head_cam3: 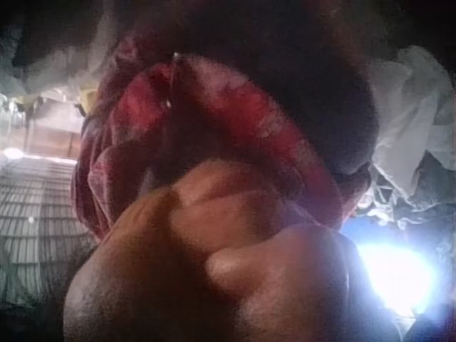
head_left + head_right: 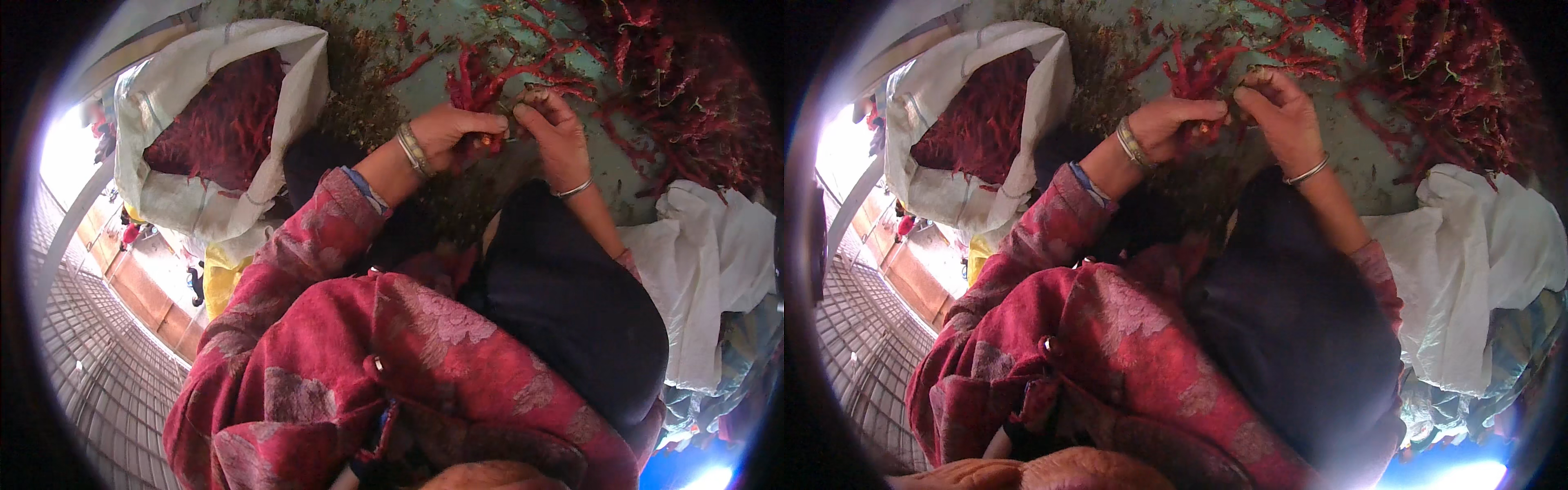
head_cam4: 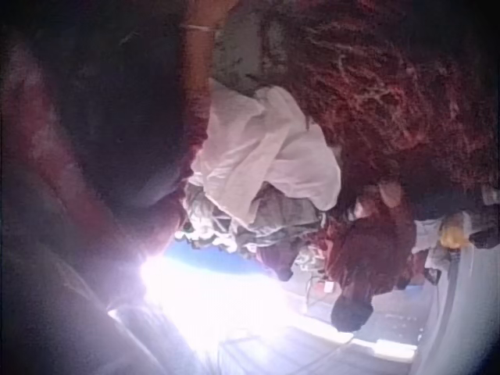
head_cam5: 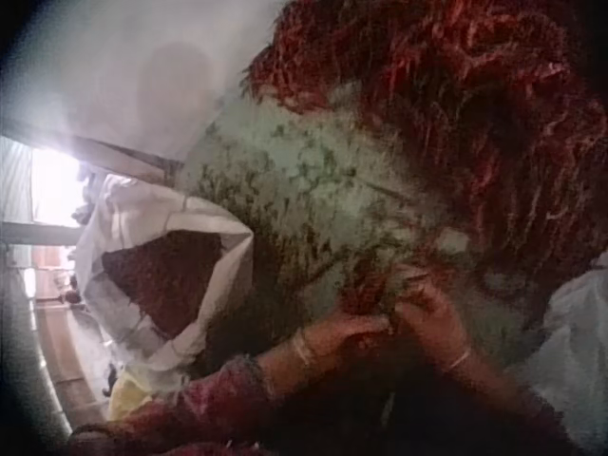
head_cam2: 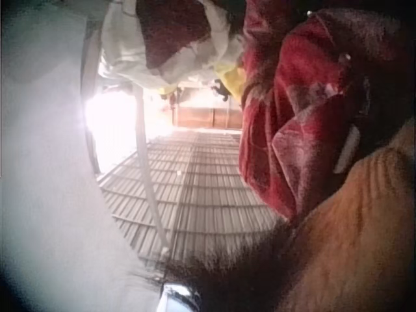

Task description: The person sits on the floor and repeatedly picks dried red chilies from a large pile, removes stems by hand, and places the cleaned chilies into a white sack. The task continues with consistent hand motions and no tools used.

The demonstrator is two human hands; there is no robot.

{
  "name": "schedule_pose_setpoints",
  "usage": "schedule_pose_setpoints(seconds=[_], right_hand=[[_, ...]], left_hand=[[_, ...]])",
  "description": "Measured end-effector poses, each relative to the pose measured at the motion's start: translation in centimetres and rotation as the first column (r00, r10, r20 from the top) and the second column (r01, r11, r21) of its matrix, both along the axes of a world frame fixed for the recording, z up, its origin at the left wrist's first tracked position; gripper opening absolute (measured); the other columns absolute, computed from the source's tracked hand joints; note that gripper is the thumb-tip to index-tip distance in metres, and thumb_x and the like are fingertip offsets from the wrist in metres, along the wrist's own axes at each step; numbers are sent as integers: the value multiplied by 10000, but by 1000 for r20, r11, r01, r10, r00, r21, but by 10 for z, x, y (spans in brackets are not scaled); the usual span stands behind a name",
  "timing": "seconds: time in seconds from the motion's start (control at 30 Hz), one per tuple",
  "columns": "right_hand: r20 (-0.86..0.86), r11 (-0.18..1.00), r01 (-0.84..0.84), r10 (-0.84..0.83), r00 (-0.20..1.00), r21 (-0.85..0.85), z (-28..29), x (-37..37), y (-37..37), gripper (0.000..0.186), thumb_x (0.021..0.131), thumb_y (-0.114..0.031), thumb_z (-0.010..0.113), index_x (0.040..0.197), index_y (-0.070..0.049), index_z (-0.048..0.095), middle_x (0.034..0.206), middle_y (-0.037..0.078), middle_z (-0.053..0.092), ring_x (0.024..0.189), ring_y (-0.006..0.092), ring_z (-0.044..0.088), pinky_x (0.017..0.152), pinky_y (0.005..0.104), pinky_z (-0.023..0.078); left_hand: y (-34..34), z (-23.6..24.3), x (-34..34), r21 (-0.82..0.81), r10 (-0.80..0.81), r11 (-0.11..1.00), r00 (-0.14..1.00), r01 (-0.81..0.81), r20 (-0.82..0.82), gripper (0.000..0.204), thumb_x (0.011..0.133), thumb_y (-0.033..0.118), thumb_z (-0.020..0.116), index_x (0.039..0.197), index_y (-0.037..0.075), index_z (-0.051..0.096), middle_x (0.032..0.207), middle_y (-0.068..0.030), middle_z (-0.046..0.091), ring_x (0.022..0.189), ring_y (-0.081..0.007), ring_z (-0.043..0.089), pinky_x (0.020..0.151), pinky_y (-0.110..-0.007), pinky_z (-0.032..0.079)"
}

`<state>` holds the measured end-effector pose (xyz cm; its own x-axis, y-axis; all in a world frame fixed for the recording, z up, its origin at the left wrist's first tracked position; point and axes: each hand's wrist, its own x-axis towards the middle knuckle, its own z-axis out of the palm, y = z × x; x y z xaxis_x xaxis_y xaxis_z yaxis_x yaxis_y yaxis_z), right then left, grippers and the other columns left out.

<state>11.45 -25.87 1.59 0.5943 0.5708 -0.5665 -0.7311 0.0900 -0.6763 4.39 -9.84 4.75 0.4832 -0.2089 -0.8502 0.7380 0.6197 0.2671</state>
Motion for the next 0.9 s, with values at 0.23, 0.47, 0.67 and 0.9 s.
schedule_pose_setpoints(seconds=[0.23, 0.47, 0.67, 0.9], right_hand=[[-27, 994, -34, 31, 999, -100, 9, 1, 0, 134, 785, -123, 629, 879, -37, 588, 753, -13, 566, 678, 69, 522, 616, 217, 438], [526, 996, -67, 84, 846, -51, 1, -12, -6, 51, 767, -57, 592, 746, -17, 568, 724, -7, 551, 656, 88, 489, 605, 248, 415], [-330, 981, 68, -4, 944, 183, 15, -11, -40, 36, 792, -75, 576, 788, -41, 587, 768, -11, 565, 653, 78, 511, 599, 228, 411], [637, 662, 169, 570, 518, -730, -11, 28, -134, 202, 785, -76, 569, 985, -56, 588, 992, 108, 591, 837, 251, 593, 720, 292, 470]], left_hand=[[1, 8, 2, 291, -216, 937, 975, 192, 51, 247, 707, 108, 694, 926, 52, 594, 727, -18, 603, 574, -101, 529, 511, -222, 417], [8, 26, 10, 140, -418, 905, 901, 402, 114, 437, 721, 23, 623, 1146, 42, 518, 949, -3, 601, 704, -70, 532, 582, -226, 441], [12, 0, 12, 919, -975, 150, 210, 365, 76, 184, 749, 13, 586, 928, 21, 627, 801, 3, 609, 713, -84, 577, 596, -237, 470], [46, 0, -2, 560, -610, 650, 792, 514, -20, 255, 738, 72, 634, 989, 45, 603, 753, 13, 587, 689, -92, 550, 605, -254, 457]])
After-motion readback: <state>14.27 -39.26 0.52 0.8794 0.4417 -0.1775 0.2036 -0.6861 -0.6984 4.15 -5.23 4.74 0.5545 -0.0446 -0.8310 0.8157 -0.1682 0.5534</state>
